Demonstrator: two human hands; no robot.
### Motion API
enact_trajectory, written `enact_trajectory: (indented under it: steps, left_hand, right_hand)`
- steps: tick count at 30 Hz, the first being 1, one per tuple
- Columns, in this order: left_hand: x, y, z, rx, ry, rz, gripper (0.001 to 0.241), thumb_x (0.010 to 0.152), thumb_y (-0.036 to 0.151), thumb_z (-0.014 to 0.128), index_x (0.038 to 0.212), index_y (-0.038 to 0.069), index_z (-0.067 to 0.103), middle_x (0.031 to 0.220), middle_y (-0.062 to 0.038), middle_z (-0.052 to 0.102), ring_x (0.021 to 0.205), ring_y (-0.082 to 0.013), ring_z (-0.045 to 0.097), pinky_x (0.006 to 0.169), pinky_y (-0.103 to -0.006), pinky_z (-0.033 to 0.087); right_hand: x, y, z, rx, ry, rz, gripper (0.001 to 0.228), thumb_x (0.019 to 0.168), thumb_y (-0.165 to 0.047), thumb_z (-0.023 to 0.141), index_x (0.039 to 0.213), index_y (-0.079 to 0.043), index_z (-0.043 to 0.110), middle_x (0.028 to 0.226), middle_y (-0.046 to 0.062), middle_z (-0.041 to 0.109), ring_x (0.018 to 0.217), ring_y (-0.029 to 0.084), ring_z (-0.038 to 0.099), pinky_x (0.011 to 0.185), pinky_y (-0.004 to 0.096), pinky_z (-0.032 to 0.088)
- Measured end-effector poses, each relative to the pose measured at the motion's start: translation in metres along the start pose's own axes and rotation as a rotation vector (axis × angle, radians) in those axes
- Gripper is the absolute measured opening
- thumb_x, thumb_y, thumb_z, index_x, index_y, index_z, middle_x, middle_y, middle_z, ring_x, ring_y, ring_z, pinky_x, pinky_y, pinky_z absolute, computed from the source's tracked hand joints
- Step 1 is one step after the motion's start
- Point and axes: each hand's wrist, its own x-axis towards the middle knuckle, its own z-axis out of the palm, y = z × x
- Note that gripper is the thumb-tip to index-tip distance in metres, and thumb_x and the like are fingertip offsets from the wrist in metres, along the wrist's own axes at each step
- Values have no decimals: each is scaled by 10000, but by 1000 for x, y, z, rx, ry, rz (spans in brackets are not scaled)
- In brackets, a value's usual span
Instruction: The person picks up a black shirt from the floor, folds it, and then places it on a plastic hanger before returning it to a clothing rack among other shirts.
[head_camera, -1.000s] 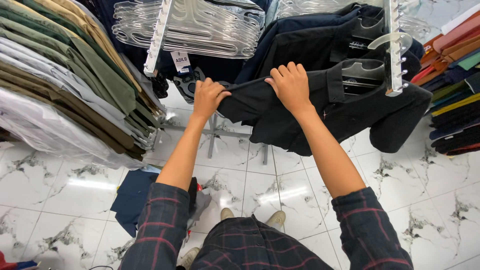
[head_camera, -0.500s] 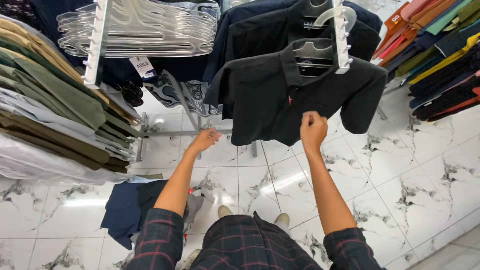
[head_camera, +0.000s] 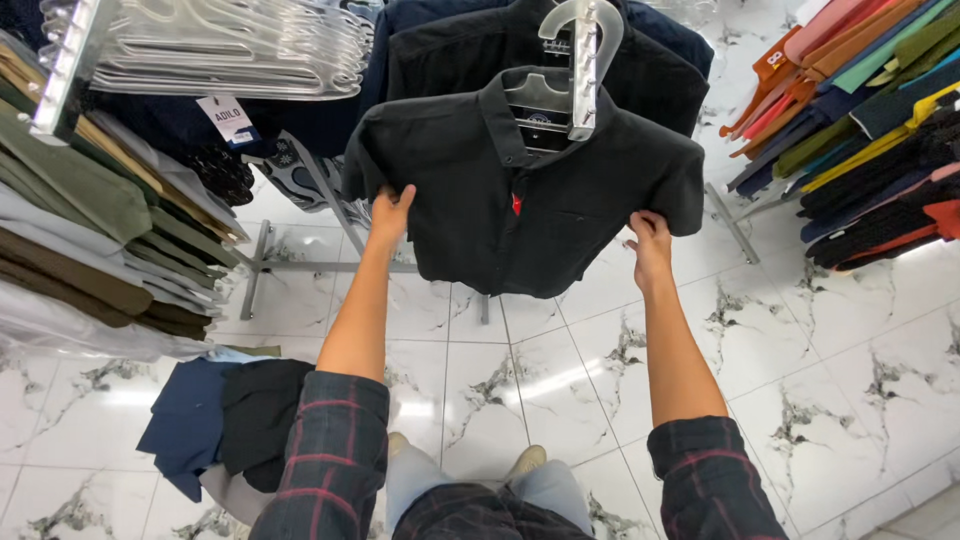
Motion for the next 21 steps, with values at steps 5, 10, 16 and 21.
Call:
enact_trajectory:
  steps: [5, 10, 16, 21]
  left_hand:
    - [8, -15, -13, -98, -20, -8, 581, 1070, 361, 688, 1447, -50, 526, 1394, -248, 611, 1351, -383, 546, 1154, -527, 409]
    - [62, -135, -17, -89, -77, 98, 459, 892, 177, 876, 1268, 0, 682, 1089, -116, 740, 1068, -211, 666, 992, -424, 518]
    - [61, -123, -36, -88, 18, 114, 403, 801, 192, 973, 1116, 70, 752, 938, -26, 739, 871, -149, 647, 867, -399, 517]
    - [46, -110, -38, 60, 93, 67, 407, 749, 379, 998, 962, 106, 785, 835, -60, 748, 834, -202, 698, 813, -406, 523]
  right_hand:
    - [13, 39, 0, -20, -135, -5, 493, 1049, -333, 703, 1426, -78, 514, 1214, 59, 627, 1198, 210, 560, 998, 383, 441]
    - [31, 101, 9, 212, -166, 32, 538, 905, -75, 804, 1347, -78, 498, 1149, 37, 666, 1111, 199, 628, 1006, 434, 482]
    - [71, 136, -11, 78, -29, -78, 202, 984, -224, 805, 1169, -185, 735, 989, -55, 723, 922, 83, 680, 894, 263, 537]
    - [61, 133, -7, 42, 62, -124, 167, 1013, -236, 759, 1160, -175, 708, 999, -58, 706, 911, 79, 653, 801, 221, 512]
